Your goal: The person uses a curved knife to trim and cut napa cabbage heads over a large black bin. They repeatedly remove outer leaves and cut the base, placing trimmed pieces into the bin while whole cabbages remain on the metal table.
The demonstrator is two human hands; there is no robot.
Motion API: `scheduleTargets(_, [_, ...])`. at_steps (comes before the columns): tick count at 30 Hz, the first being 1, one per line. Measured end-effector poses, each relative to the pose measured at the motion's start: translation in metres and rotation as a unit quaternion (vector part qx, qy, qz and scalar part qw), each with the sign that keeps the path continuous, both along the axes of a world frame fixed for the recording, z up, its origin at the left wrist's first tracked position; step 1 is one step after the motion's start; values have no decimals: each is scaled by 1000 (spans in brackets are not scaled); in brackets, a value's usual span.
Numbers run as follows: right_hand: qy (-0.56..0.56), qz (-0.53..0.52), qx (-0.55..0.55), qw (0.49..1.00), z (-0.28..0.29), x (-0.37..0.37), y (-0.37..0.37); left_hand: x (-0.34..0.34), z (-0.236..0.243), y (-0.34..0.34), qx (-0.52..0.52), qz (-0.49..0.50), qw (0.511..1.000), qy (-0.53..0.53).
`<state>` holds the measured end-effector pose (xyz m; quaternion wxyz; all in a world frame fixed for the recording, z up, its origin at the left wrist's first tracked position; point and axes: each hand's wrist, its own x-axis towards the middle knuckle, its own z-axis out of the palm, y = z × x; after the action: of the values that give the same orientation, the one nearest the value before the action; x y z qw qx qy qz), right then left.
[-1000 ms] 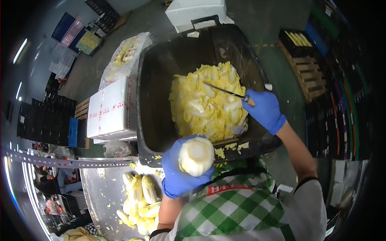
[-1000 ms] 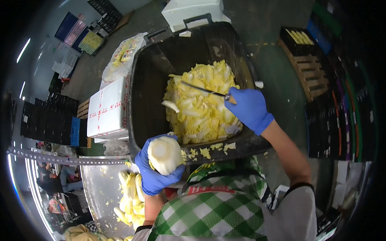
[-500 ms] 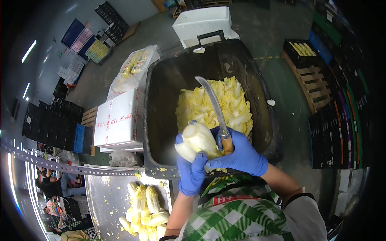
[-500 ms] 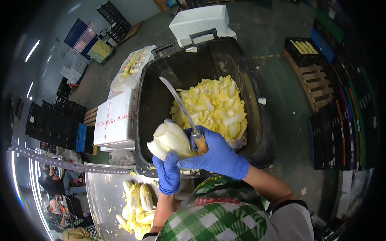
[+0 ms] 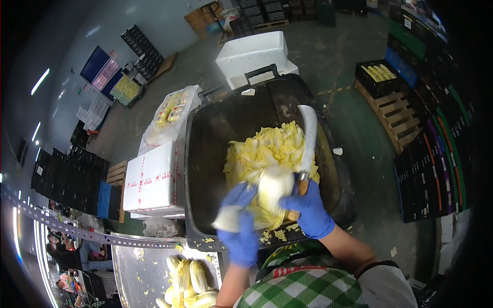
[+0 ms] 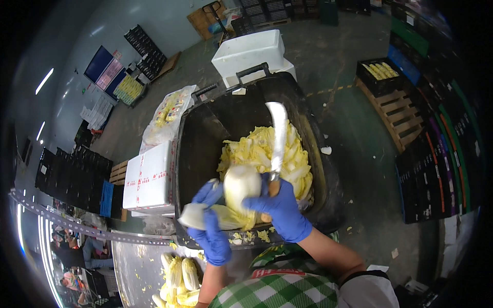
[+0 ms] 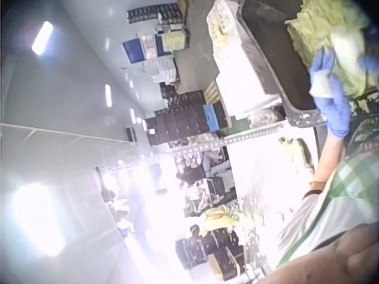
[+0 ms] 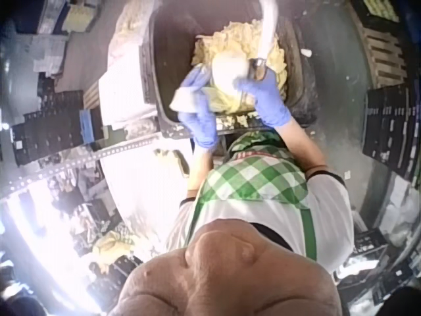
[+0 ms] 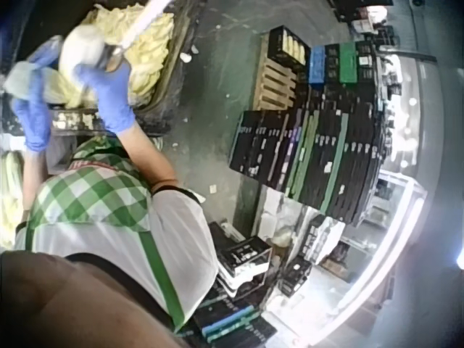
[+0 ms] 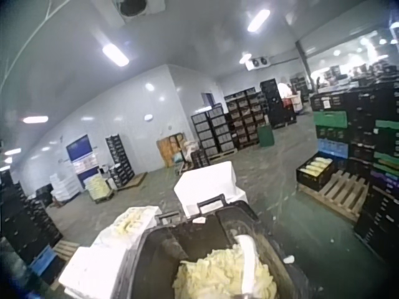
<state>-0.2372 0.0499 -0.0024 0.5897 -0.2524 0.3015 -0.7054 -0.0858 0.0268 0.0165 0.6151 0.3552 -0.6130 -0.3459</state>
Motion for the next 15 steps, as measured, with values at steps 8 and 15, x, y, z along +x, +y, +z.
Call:
scheduleTargets(8, [80, -93, 106, 987, 8, -21, -4, 15, 19, -57, -61, 109, 952, -279])
scheduleTargets(15, [130, -147, -7, 980, -19, 5, -2, -7, -17, -20, 162, -234, 958, -35])
